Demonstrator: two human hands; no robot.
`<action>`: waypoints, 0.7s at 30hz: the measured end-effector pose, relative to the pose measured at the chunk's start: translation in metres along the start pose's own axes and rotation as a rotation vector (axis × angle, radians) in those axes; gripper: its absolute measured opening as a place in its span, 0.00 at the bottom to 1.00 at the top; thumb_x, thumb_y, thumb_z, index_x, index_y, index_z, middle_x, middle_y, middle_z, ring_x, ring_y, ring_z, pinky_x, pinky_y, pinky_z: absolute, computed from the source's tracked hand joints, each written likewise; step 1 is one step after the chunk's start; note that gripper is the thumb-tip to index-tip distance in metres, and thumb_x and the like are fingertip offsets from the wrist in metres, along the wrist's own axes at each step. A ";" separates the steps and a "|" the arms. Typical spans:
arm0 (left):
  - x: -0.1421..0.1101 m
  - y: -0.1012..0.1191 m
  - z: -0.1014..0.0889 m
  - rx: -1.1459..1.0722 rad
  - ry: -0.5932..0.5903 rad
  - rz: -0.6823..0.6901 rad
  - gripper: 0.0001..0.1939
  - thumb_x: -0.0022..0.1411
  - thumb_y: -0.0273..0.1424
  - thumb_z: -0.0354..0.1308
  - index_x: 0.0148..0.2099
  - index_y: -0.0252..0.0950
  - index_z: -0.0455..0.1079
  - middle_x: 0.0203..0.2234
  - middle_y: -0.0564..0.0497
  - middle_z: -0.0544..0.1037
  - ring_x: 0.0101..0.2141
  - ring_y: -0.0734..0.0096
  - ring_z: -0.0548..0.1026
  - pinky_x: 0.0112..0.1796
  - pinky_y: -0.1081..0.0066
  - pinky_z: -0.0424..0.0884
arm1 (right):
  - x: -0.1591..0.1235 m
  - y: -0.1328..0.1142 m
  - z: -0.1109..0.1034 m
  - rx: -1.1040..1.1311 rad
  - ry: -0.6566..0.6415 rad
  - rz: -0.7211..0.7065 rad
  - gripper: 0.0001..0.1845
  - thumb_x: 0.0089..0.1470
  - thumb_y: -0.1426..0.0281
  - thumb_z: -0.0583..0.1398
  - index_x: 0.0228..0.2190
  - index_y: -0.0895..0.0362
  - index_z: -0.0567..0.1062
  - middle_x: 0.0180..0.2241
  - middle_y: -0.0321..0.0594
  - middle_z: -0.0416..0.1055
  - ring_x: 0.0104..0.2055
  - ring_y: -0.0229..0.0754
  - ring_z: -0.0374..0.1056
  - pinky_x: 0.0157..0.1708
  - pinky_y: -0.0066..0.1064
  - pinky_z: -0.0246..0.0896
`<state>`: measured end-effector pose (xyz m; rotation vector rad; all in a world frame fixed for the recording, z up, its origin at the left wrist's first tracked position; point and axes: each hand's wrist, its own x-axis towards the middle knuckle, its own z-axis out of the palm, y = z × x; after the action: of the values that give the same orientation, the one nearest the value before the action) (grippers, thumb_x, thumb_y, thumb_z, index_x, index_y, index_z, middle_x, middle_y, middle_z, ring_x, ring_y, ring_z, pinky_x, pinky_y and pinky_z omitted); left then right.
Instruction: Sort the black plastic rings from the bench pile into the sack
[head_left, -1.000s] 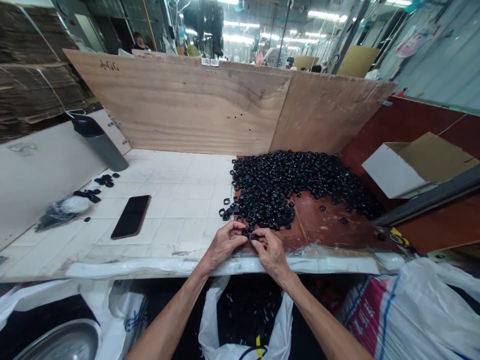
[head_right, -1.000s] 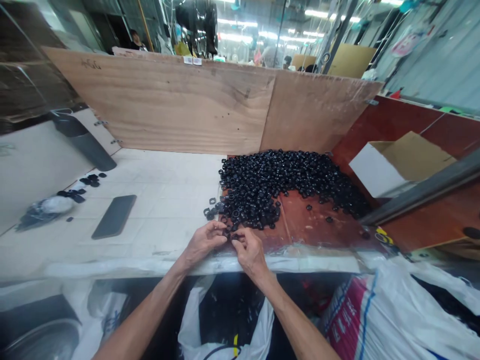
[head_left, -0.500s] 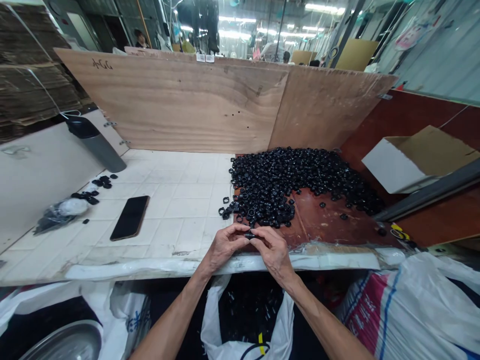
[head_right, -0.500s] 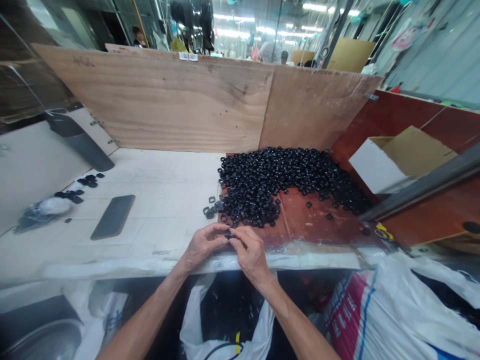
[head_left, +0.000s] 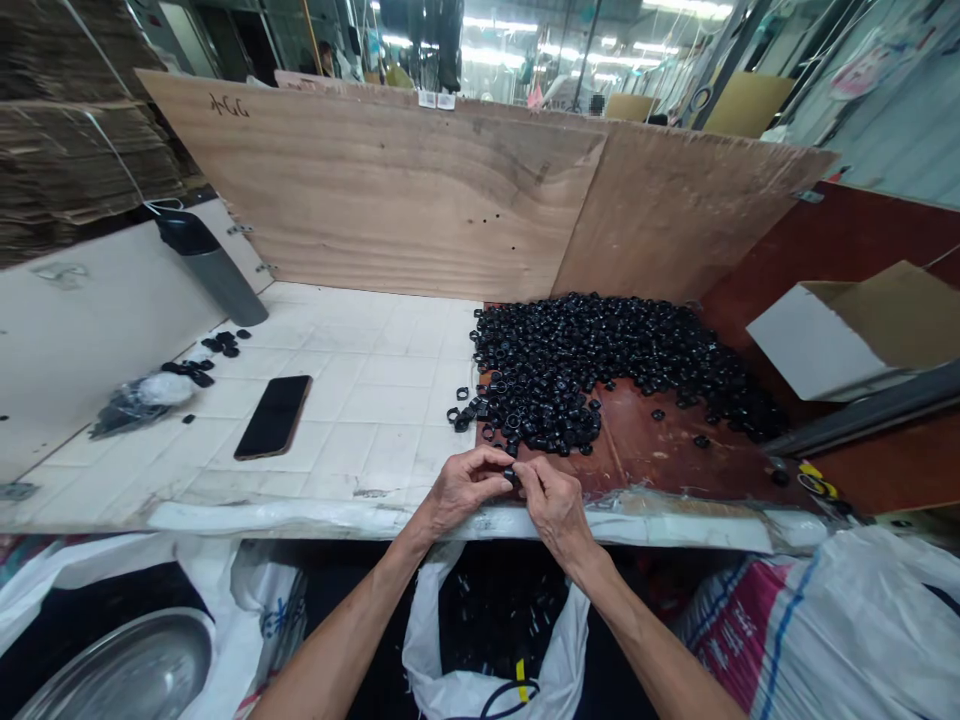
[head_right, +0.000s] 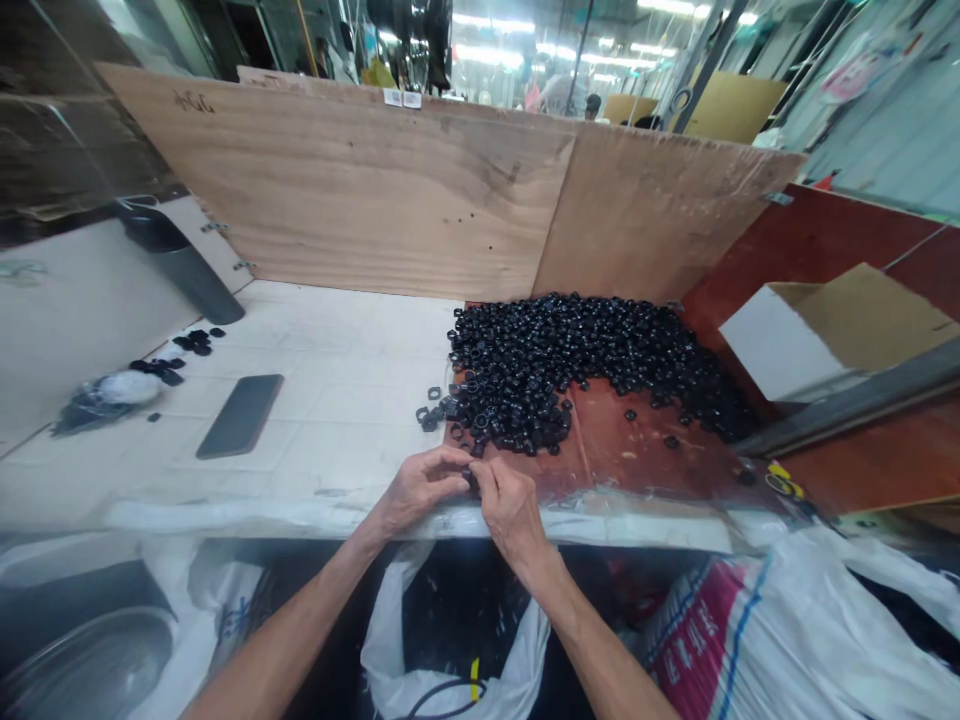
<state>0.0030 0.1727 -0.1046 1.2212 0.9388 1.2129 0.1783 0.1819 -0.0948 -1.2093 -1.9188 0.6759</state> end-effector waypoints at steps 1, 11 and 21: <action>0.000 -0.001 0.000 0.000 0.003 0.005 0.17 0.55 0.33 0.68 0.45 0.32 0.76 0.42 0.45 0.79 0.43 0.63 0.78 0.48 0.63 0.75 | 0.000 0.000 -0.001 0.008 -0.001 -0.017 0.14 0.64 0.64 0.54 0.32 0.57 0.76 0.26 0.39 0.73 0.28 0.40 0.69 0.33 0.29 0.64; 0.000 -0.001 0.003 -0.004 0.033 0.002 0.18 0.55 0.35 0.68 0.46 0.31 0.75 0.41 0.44 0.79 0.40 0.64 0.78 0.45 0.64 0.76 | -0.002 0.002 -0.003 -0.064 0.002 -0.064 0.16 0.65 0.64 0.53 0.31 0.57 0.77 0.26 0.40 0.72 0.27 0.39 0.66 0.31 0.30 0.62; 0.000 0.000 0.005 -0.011 0.033 -0.055 0.17 0.55 0.33 0.68 0.46 0.32 0.73 0.39 0.45 0.80 0.38 0.65 0.79 0.42 0.67 0.75 | -0.004 -0.006 -0.007 0.060 0.023 -0.048 0.09 0.60 0.65 0.58 0.38 0.56 0.76 0.29 0.39 0.72 0.29 0.40 0.68 0.31 0.30 0.64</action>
<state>0.0073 0.1716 -0.1037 1.1630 0.9827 1.1959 0.1818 0.1757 -0.0879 -1.1254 -1.8892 0.6860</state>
